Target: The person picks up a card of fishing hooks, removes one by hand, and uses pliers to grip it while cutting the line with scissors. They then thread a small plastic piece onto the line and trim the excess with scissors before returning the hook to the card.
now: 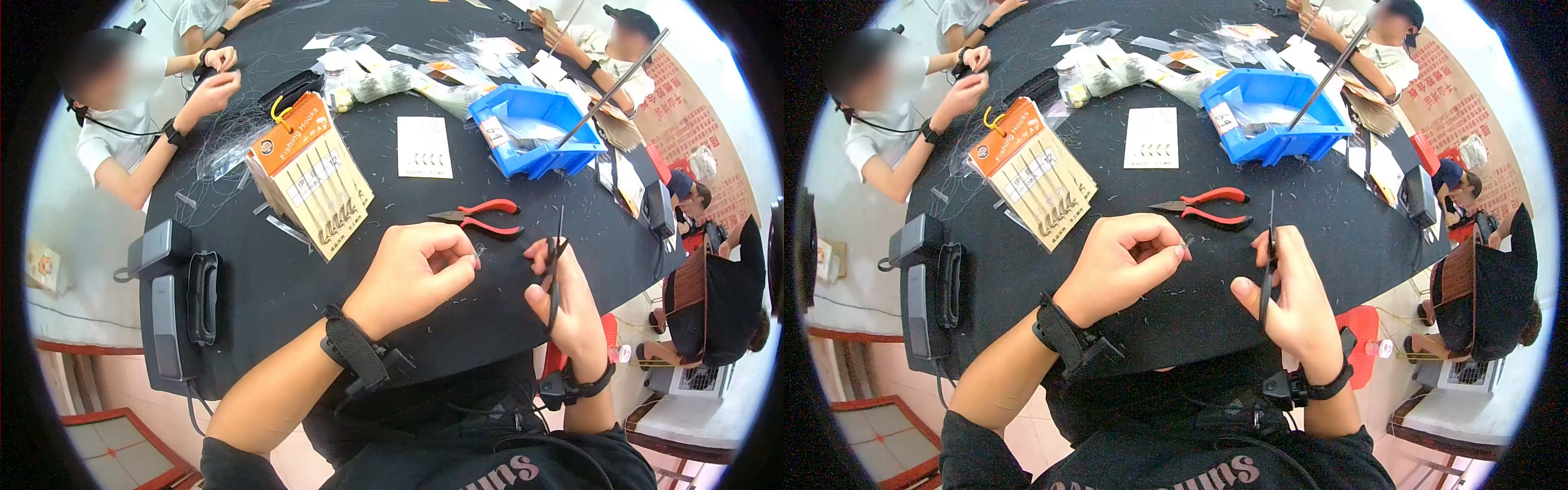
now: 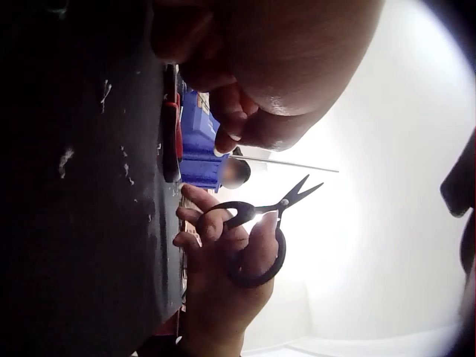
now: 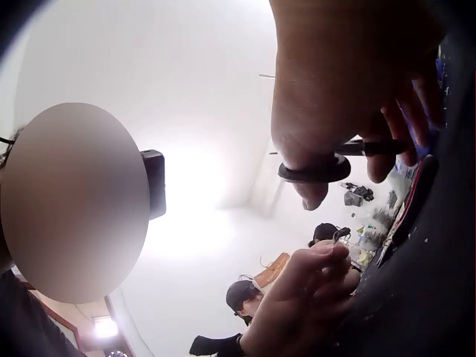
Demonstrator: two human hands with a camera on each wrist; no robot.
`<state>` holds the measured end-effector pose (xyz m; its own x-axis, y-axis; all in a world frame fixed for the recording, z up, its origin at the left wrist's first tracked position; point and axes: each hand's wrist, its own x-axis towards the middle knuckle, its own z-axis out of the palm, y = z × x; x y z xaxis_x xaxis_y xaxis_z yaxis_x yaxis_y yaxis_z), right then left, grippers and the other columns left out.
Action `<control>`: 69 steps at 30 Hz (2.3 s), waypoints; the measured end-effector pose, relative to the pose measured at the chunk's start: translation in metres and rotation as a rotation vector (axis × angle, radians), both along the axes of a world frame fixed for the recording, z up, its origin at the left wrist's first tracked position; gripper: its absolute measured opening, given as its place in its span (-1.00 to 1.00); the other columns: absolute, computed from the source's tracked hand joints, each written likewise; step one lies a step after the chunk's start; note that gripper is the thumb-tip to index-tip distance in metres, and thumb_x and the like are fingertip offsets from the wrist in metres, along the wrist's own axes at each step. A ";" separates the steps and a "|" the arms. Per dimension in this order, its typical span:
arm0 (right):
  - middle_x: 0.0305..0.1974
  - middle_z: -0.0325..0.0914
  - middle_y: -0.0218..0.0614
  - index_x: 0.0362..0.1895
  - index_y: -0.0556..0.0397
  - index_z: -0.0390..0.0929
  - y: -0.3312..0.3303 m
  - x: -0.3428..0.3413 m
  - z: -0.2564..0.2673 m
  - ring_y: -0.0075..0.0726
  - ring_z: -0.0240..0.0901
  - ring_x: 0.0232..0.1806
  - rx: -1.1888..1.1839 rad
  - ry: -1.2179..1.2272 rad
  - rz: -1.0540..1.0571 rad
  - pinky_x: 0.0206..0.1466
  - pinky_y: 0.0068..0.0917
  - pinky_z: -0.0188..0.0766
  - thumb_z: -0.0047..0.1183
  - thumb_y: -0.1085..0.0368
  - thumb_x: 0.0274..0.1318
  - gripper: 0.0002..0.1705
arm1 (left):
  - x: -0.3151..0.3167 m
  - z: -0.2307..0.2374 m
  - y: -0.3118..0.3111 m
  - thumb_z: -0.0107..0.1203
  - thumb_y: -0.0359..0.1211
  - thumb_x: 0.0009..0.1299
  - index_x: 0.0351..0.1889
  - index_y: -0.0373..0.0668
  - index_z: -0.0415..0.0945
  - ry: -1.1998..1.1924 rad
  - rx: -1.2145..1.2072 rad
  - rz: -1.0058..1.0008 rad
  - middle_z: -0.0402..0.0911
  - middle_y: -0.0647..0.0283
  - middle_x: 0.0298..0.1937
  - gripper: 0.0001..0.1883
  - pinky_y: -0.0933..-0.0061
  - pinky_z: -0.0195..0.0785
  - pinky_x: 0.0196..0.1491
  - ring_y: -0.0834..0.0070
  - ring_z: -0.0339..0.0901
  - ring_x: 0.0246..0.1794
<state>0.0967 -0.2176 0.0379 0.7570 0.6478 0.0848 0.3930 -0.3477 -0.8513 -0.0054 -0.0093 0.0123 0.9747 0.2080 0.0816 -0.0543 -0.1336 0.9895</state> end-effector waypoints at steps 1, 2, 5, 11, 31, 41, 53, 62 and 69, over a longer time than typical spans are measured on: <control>-0.01 0.44 -0.17 -0.37 0.20 0.48 -0.002 0.001 -0.001 -0.40 0.41 -0.28 0.007 -0.029 0.007 -0.28 -0.50 0.31 0.34 0.20 -0.16 -0.62 | 0.000 0.000 0.000 0.12 -0.45 0.33 -0.37 -0.33 0.59 -0.002 0.001 -0.001 0.50 0.47 -0.49 -0.89 0.71 0.18 -0.45 0.84 0.33 -0.49; -0.02 0.43 -0.17 -0.39 0.20 0.47 -0.001 0.002 -0.002 -0.40 0.41 -0.29 0.016 -0.094 0.015 -0.29 -0.50 0.31 0.34 0.22 -0.17 -0.63 | 0.000 0.000 0.000 0.12 -0.46 0.33 -0.37 -0.33 0.59 -0.009 -0.005 -0.002 0.50 0.47 -0.49 -0.89 0.71 0.18 -0.45 0.84 0.33 -0.49; -0.25 0.48 -0.21 -0.52 0.17 0.44 0.002 0.010 -0.005 -0.42 0.39 -0.44 0.088 -0.344 0.089 -0.42 -0.52 0.29 0.35 0.35 -0.23 -0.71 | 0.000 -0.001 -0.001 0.11 -0.46 0.33 -0.37 -0.33 0.59 -0.028 -0.020 -0.001 0.50 0.47 -0.49 -0.89 0.71 0.17 -0.45 0.84 0.32 -0.50; -0.68 0.32 -0.35 -0.75 0.13 0.35 0.000 0.007 -0.010 -0.45 0.25 -0.69 -0.087 -0.347 0.144 -0.62 -0.53 0.16 0.35 0.37 -0.35 -0.65 | 0.001 -0.002 -0.002 0.12 -0.48 0.31 -0.38 -0.34 0.59 -0.080 -0.002 0.000 0.50 0.45 -0.47 -0.90 0.71 0.17 -0.46 0.84 0.31 -0.50; -0.70 0.36 -0.34 -0.70 0.16 0.47 0.000 0.005 -0.006 -0.44 0.32 -0.70 -0.150 -0.358 0.183 -0.61 -0.52 0.24 0.33 0.35 -0.36 -0.74 | 0.000 0.001 -0.002 0.15 -0.48 0.30 -0.37 -0.34 0.59 -0.125 -0.001 0.003 0.51 0.41 -0.45 -0.91 0.70 0.13 -0.49 0.82 0.31 -0.52; -0.70 0.37 -0.30 -0.71 0.16 0.48 0.001 0.005 -0.004 -0.37 0.33 -0.70 -0.167 -0.358 0.198 -0.61 -0.47 0.23 0.33 0.34 -0.35 -0.74 | -0.001 0.000 0.000 0.18 -0.46 0.28 -0.37 -0.34 0.58 -0.140 0.068 0.002 0.47 0.40 -0.48 -0.90 0.65 0.15 -0.48 0.78 0.30 -0.51; -0.71 0.36 -0.28 -0.74 0.15 0.46 0.002 0.005 -0.004 -0.30 0.33 -0.70 -0.186 -0.384 0.185 -0.61 -0.43 0.22 0.35 0.31 -0.32 -0.71 | 0.000 0.000 -0.001 0.17 -0.46 0.28 -0.37 -0.33 0.58 -0.132 0.077 0.006 0.47 0.40 -0.48 -0.90 0.65 0.15 -0.48 0.78 0.30 -0.52; -0.72 0.35 -0.28 -0.75 0.14 0.46 0.002 0.002 -0.007 -0.31 0.32 -0.71 -0.180 -0.387 0.155 -0.62 -0.43 0.21 0.36 0.32 -0.32 -0.70 | 0.000 0.000 -0.001 0.16 -0.47 0.29 -0.37 -0.34 0.58 -0.142 0.064 0.011 0.48 0.39 -0.48 -0.91 0.65 0.15 -0.49 0.78 0.30 -0.53; -0.72 0.35 -0.28 -0.74 0.16 0.45 0.003 0.001 -0.006 -0.31 0.32 -0.70 -0.172 -0.388 0.144 -0.61 -0.43 0.21 0.35 0.33 -0.32 -0.70 | 0.000 0.000 -0.002 0.14 -0.49 0.30 -0.37 -0.34 0.58 -0.129 0.039 0.011 0.50 0.40 -0.47 -0.92 0.66 0.16 -0.48 0.80 0.33 -0.52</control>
<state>0.0972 -0.2147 0.0321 0.5913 0.7740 0.2264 0.7269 -0.3899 -0.5654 -0.0052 -0.0109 0.0123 0.9533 0.2129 0.2140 -0.1788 -0.1731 0.9685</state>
